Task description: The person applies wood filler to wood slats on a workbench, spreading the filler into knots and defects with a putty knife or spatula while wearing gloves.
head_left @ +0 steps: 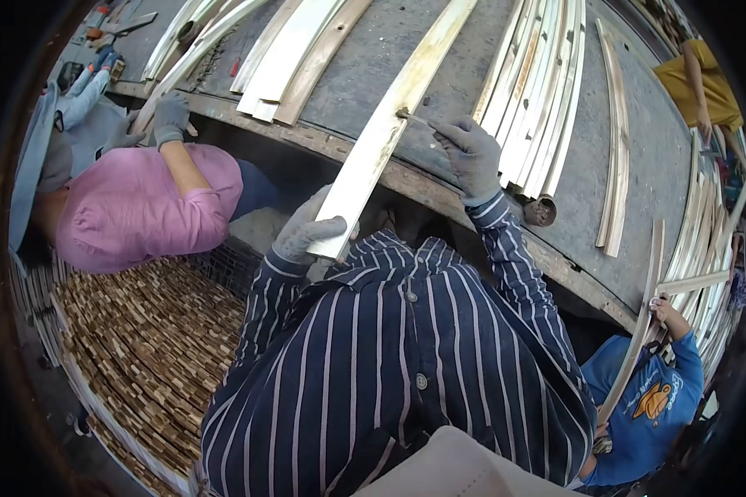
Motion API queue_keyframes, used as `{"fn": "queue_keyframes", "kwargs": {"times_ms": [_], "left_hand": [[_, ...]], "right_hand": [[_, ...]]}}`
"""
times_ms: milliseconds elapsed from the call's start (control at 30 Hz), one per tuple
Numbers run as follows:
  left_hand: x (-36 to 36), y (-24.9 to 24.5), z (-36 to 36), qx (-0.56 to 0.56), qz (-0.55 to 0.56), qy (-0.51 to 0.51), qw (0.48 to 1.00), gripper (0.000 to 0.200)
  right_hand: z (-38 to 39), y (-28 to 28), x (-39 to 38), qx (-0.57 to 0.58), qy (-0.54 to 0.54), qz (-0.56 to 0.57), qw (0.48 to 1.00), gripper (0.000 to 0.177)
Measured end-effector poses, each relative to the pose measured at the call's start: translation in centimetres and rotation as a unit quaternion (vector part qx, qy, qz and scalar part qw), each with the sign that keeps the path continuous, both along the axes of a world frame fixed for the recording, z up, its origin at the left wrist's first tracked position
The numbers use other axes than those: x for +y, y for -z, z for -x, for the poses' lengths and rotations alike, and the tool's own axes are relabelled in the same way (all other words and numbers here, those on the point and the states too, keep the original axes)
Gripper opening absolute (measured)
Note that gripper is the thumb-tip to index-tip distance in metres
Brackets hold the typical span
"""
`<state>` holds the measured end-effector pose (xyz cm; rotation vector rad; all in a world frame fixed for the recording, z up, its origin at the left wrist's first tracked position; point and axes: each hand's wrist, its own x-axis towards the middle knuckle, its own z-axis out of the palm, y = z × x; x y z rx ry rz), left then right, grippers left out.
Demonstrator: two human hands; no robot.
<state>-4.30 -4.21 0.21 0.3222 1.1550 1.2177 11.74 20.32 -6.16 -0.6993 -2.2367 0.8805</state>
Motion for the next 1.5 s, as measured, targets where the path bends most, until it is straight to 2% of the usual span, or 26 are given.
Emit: {"fn": "queue_keyframes", "kwargs": {"times_ms": [67,100,167,300,400,467,600,700,800,867,933,1000,1033,1100,1400,1467,1500], "left_hand": [[-0.2,0.4,-0.1,-0.016,-0.013,-0.012,1.000,0.066],[-0.2,0.5,0.0,-0.016,-0.012,-0.013,1.000,0.066],[-0.2,0.6,0.0,-0.010,-0.008,-0.014,1.000,0.067],[0.1,0.3,0.0,0.041,0.019,0.014,0.999,0.068],[0.0,0.4,-0.2,0.061,0.022,0.004,0.998,0.068],[0.1,0.1,-0.3,0.062,0.034,0.002,0.997,0.068],[0.1,0.4,-0.1,0.067,0.034,0.003,0.997,0.068],[0.4,-0.4,-0.6,0.092,0.036,-0.003,0.995,0.068],[0.5,-0.5,-0.6,0.104,0.045,0.003,0.994,0.069],[0.2,1.2,-0.4,0.255,-0.031,0.010,0.966,0.069],[0.4,-0.1,-0.4,0.219,0.003,0.012,0.976,0.069],[0.5,-0.6,-0.5,0.185,0.034,0.014,0.982,0.070],[0.4,-0.6,-0.5,0.162,0.027,0.013,0.986,0.069],[0.3,-0.5,-0.3,0.139,0.020,0.013,0.990,0.069],[0.2,-0.1,-0.1,0.157,0.026,0.002,0.987,0.071],[0.3,-1.1,0.1,0.079,0.062,0.006,0.995,0.069],[0.3,-1.4,0.0,0.080,0.062,0.006,0.995,0.069]], "right_hand": [[0.2,0.9,-0.1,-0.030,0.018,-0.080,0.996,0.021],[0.3,0.5,-0.2,-0.030,0.016,-0.080,0.996,0.021],[-0.1,-0.8,-0.6,-0.140,0.032,-0.245,0.959,0.021],[-0.8,-2.7,-0.5,-0.202,0.034,-0.302,0.931,0.027],[-0.9,-3.2,-0.7,-0.229,0.049,-0.259,0.937,0.028],[-0.6,-2.5,-1.0,-0.174,0.046,-0.204,0.962,0.027],[-0.6,-1.8,-1.8,-0.194,0.052,-0.265,0.943,0.020],[-0.7,-4.0,-2.0,-0.254,0.062,-0.264,0.928,0.020],[-0.3,-3.8,-2.0,-0.266,0.057,-0.280,0.921,0.020],[-0.4,-4.3,-1.7,-0.268,0.056,-0.272,0.923,0.018],[-0.7,-4.4,-1.6,-0.274,0.054,-0.259,0.925,0.017],[-0.7,-4.2,-1.0,-0.243,0.068,-0.137,0.958,0.017],[-0.4,-3.7,-0.7,-0.242,0.069,-0.138,0.958,0.017],[0.3,-1.8,-0.5,-0.081,0.067,-0.055,0.993,0.018],[0.3,-0.4,-0.4,-0.028,0.030,0.010,0.999,0.018],[0.4,-0.2,-0.7,-0.032,0.036,-0.009,0.999,0.019],[0.4,-0.2,-1.0,-0.037,0.043,-0.028,0.998,0.020]]}}
